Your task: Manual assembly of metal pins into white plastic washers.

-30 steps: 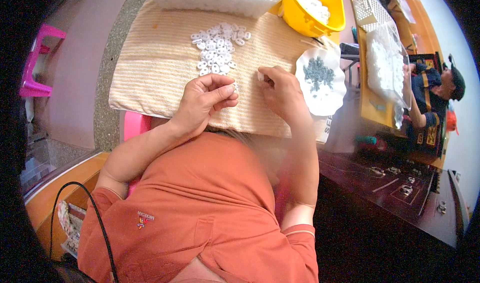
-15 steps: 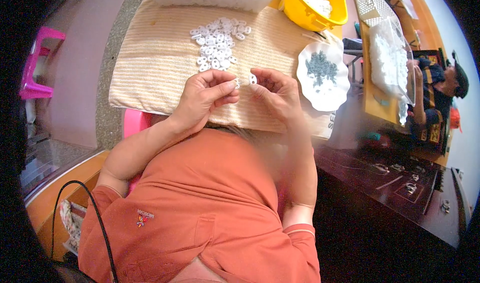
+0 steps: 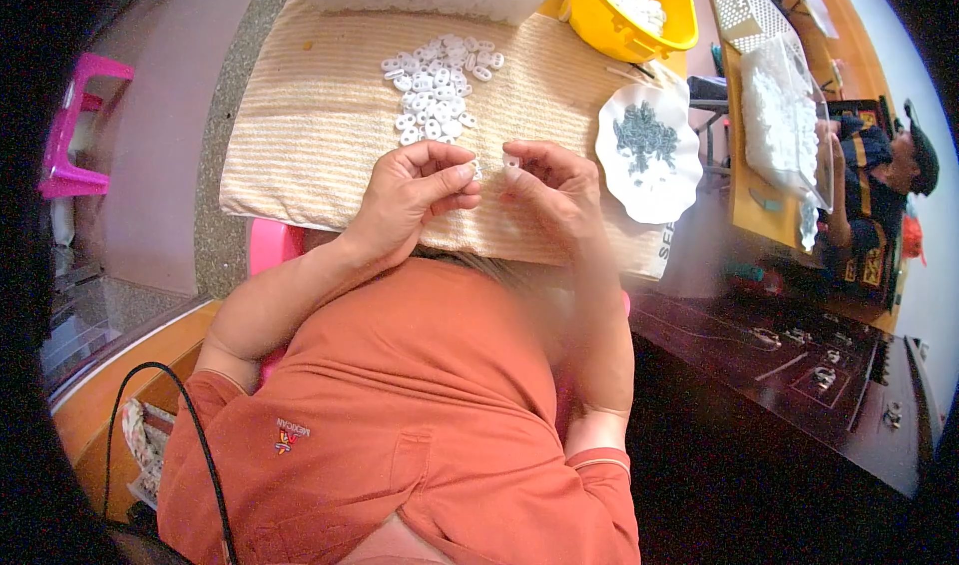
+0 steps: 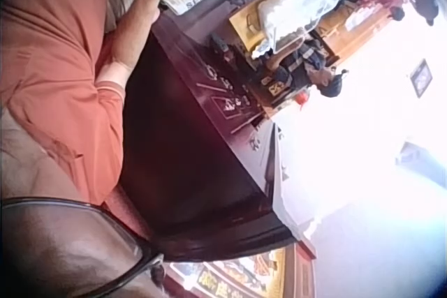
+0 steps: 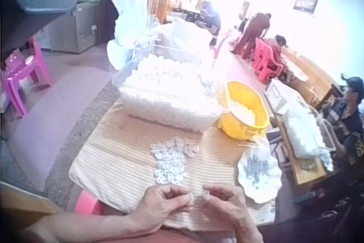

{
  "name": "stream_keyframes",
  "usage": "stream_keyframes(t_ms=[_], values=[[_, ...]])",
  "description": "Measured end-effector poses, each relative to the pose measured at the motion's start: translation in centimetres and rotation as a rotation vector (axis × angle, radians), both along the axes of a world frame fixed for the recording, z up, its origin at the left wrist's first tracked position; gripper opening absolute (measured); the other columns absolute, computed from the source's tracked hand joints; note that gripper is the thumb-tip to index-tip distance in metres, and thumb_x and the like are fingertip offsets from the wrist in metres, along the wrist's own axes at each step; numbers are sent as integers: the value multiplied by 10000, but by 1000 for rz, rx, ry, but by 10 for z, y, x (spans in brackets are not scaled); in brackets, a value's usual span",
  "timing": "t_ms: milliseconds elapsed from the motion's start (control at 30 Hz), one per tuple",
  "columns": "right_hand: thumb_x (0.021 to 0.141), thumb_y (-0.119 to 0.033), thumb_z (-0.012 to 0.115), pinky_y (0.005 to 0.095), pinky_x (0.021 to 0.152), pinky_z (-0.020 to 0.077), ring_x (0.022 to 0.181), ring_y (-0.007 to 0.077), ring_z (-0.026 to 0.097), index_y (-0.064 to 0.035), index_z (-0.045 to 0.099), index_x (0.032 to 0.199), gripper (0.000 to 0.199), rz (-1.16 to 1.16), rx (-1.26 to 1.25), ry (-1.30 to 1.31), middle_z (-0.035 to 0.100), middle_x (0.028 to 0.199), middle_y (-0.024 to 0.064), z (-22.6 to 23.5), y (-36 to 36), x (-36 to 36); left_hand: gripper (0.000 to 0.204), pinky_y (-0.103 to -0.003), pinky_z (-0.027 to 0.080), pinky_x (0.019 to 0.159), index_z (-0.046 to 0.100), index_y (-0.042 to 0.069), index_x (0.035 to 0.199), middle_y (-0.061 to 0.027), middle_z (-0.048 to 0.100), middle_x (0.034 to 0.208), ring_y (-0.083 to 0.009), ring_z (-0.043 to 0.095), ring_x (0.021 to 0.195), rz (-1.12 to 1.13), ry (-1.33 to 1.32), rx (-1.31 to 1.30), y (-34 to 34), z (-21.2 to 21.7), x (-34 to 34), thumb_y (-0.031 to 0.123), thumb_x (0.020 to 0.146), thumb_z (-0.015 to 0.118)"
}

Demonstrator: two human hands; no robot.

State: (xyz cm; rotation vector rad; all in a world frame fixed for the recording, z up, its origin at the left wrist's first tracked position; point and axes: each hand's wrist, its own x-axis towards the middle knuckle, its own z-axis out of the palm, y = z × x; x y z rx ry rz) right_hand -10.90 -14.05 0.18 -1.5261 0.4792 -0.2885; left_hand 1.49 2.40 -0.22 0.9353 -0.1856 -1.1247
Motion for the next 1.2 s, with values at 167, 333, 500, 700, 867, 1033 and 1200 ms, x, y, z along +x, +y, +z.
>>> stream_keyframes(t_ms=[167, 333, 500, 700, 867, 1033, 1200], values=[[886, -59, 652, 224, 644, 516, 727, 96, 624, 28, 635, 1105, 237, -33, 24, -4, 655, 833, 43, 2, 2, 0, 143, -258, 573, 752, 607, -10, 1017, -67, 649, 891, -123, 650, 794, -2, -7, 4, 0, 1, 0, 62, 895, 626], [901, -78, 640, 227, 655, 509, 722, 98, 619, 25, 639, 1098, 222, -49, -11, -17, 663, 844, 57, 2, 2, 2, 146, -258, 573, 753, 609, -8, 1020, -66, 650, 893, -119, 648, 797, -1, -4, -7, 0, 1, 0, 64, 894, 628], [898, -66, 639, 231, 659, 510, 715, 113, 622, 36, 624, 1103, 230, -51, 57, -46, 666, 841, 70, 2, 2, 2, 150, -257, 574, 752, 607, -6, 1023, -64, 649, 894, -119, 648, 798, -4, -5, -5, 0, 0, 0, 66, 894, 629], [877, -39, 654, 232, 673, 521, 749, 118, 629, 38, 612, 1125, 263, -21, 48, -8, 659, 846, 63, 1, 2, 1, 156, -257, 574, 751, 604, -9, 1029, -65, 647, 893, -120, 647, 797, -9, -11, -1, 0, 0, 0, 64, 894, 628], [866, -32, 665, 234, 676, 522, 755, 118, 632, 37, 609, 1132, 281, 0, 63, -23, 653, 869, 56, 0, 3, 0, 161, -256, 575, 749, 601, -16, 1035, -69, 647, 896, -120, 647, 797, -10, -10, -7, 0, 0, 0, 58, 894, 625], [859, -23, 668, 237, 686, 525, 760, 119, 634, 38, 599, 1150, 305, 43, 74, -53, 655, 880, 62, 1, 2, 1, 164, -253, 575, 746, 601, -19, 1038, -74, 647, 906, -122, 648, 798, -18, -9, -5, 0, 1, 1, 47, 890, 625], [856, -11, 665, 240, 694, 532, 767, 122, 638, 42, 597, 1150, 307, 79, 88, -37, 663, 908, 77, 0, 1, -1, 163, -252, 573, 746, 603, -18, 1034, -74, 648, 915, -124, 649, 801, -26, -7, -12, 0, 0, 1, 48, 887, 630]])
